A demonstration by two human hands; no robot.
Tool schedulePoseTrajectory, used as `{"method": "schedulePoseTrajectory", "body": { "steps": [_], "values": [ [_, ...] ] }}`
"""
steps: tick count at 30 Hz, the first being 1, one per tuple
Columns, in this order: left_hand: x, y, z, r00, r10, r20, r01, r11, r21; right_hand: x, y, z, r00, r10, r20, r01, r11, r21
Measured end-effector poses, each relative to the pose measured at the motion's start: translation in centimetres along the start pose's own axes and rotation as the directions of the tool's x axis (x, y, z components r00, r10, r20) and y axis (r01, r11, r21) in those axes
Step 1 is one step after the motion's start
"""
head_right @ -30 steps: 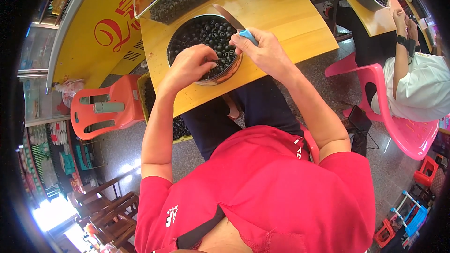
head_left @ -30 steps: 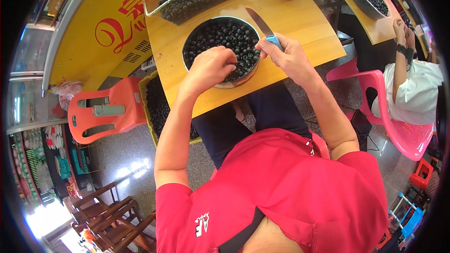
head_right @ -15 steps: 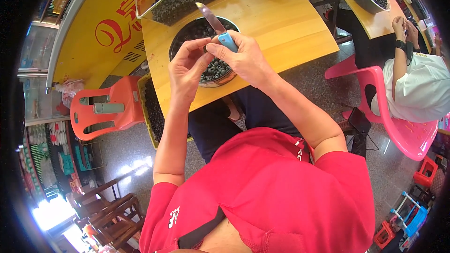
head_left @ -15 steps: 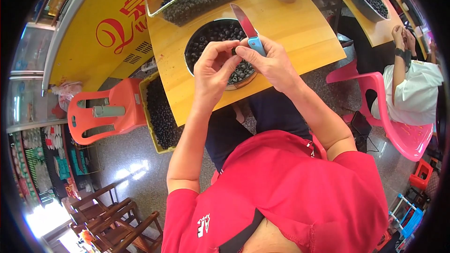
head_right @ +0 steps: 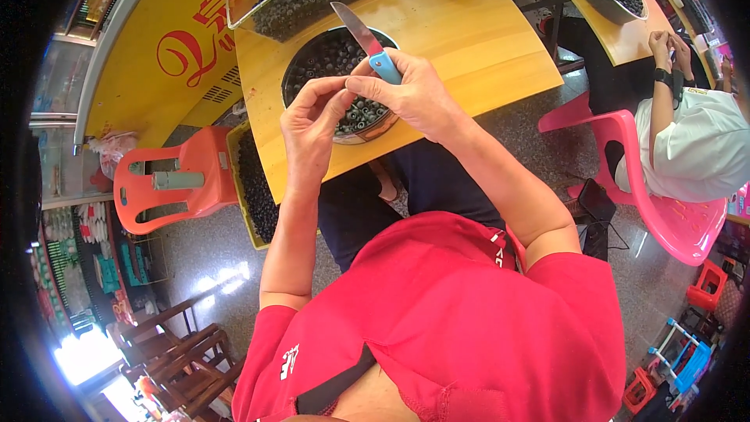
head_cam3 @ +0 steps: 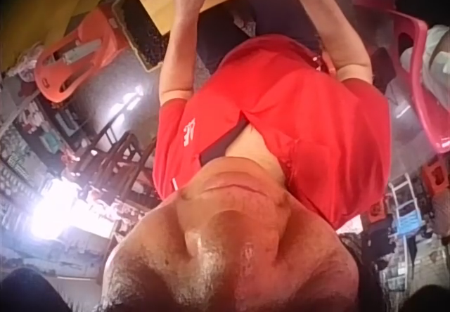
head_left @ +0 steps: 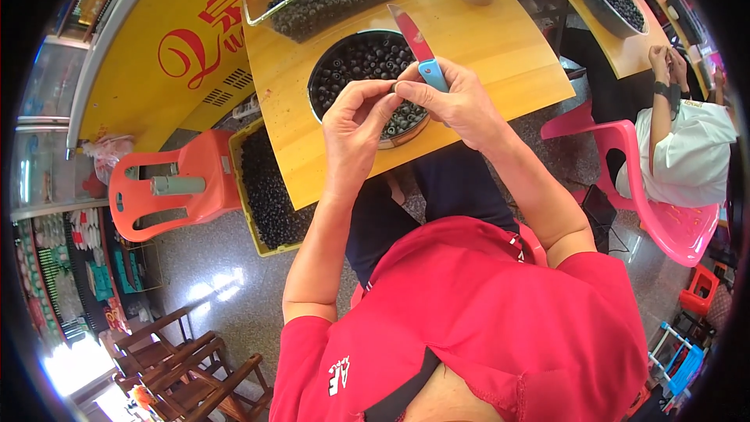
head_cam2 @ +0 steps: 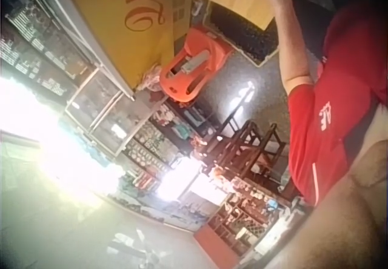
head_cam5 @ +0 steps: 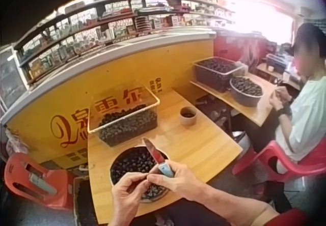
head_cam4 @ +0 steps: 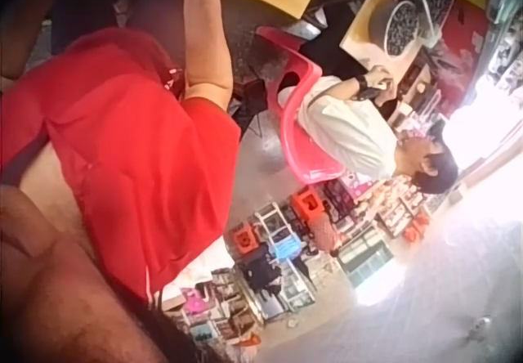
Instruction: The person is using a paring knife to pit small black fruits and place them into a metal bowl.
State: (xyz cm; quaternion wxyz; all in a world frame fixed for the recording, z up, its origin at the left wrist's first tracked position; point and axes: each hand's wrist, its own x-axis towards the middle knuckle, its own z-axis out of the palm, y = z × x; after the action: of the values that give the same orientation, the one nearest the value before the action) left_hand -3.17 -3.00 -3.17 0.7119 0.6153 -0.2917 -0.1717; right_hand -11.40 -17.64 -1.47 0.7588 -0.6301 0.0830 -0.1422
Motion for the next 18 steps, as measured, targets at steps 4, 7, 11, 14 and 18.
{"method": "schedulePoseTrajectory", "body": {
  "steps": [4,7,11,14,18],
  "values": [
    [-0.2,0.2,0.1,1.0,0.011,-0.003,-0.011,1.0,0.013,0.1,-0.1,-0.2,0.999,0.027,0.019,-0.028,0.999,0.03],
    [-0.3,0.1,0.1,1.0,0.023,0.005,-0.023,0.999,0.027,0.1,-0.2,-0.1,0.998,0.067,0.008,-0.067,0.997,0.039],
    [-0.6,-0.2,0.1,0.994,-0.107,0.001,0.107,0.991,-0.078,0.0,-0.1,0.1,0.995,0.096,-0.003,-0.096,0.993,0.069],
    [-0.7,-0.4,0.2,0.993,-0.119,0.005,0.118,0.981,-0.154,0.0,0.1,0.1,0.989,0.145,0.017,-0.146,0.98,0.138],
    [-0.7,-0.7,0.2,0.99,-0.14,0.014,0.139,0.962,-0.235,0.2,1.0,-0.6,0.984,0.168,0.053,-0.176,0.961,0.215]
  ]
}}
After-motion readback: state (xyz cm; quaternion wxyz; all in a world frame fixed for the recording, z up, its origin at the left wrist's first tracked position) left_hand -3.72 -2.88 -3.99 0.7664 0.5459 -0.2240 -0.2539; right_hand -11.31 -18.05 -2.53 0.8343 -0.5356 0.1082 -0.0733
